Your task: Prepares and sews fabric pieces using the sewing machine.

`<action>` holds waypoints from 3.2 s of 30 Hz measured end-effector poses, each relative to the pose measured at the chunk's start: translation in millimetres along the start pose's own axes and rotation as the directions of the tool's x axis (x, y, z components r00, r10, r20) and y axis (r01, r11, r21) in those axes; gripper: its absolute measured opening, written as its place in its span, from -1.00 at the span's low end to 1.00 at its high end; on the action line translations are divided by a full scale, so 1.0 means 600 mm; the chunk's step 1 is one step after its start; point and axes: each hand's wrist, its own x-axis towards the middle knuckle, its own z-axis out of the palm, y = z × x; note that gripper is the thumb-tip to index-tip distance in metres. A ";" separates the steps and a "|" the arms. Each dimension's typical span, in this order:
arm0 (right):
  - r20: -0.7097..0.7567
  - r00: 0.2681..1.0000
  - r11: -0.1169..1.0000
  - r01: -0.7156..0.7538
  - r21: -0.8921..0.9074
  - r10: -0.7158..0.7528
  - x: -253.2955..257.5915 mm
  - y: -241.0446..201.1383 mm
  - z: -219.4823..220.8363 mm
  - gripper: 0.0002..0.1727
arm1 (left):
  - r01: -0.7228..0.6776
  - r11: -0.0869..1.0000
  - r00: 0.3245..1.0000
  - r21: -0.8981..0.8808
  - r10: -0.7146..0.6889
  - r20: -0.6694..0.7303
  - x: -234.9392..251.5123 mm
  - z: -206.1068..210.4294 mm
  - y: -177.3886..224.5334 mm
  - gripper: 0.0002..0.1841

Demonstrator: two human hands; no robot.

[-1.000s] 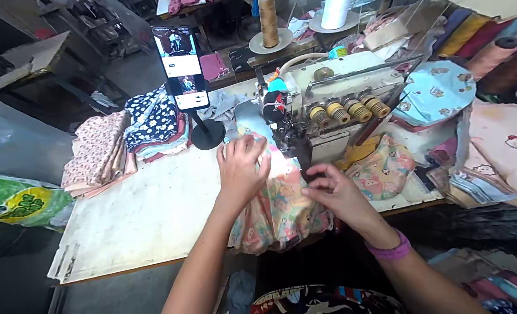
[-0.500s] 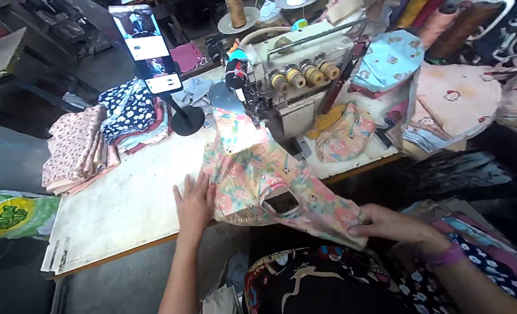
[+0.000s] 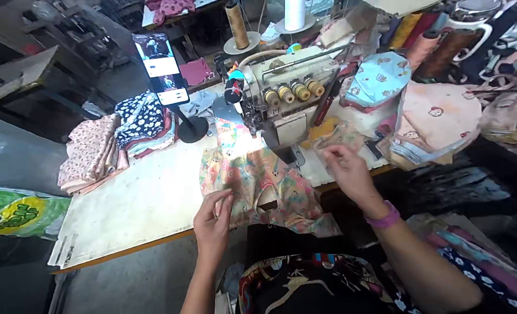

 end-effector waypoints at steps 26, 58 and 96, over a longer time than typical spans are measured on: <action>0.638 0.770 0.850 -0.344 0.399 0.012 -0.132 -0.131 0.056 -0.84 | 0.326 0.878 0.940 -0.352 -0.262 0.218 -0.019 -0.030 0.065 -0.83; 0.467 0.872 0.979 0.063 0.192 -0.147 0.054 -0.072 0.097 -0.48 | -0.244 0.897 0.958 0.368 0.163 0.238 0.187 0.086 -0.031 -0.89; 0.550 0.774 0.507 -0.626 0.593 0.312 -0.102 -0.133 0.142 -0.91 | 0.122 0.992 0.914 0.023 -0.122 0.386 0.104 -0.028 -0.073 -0.78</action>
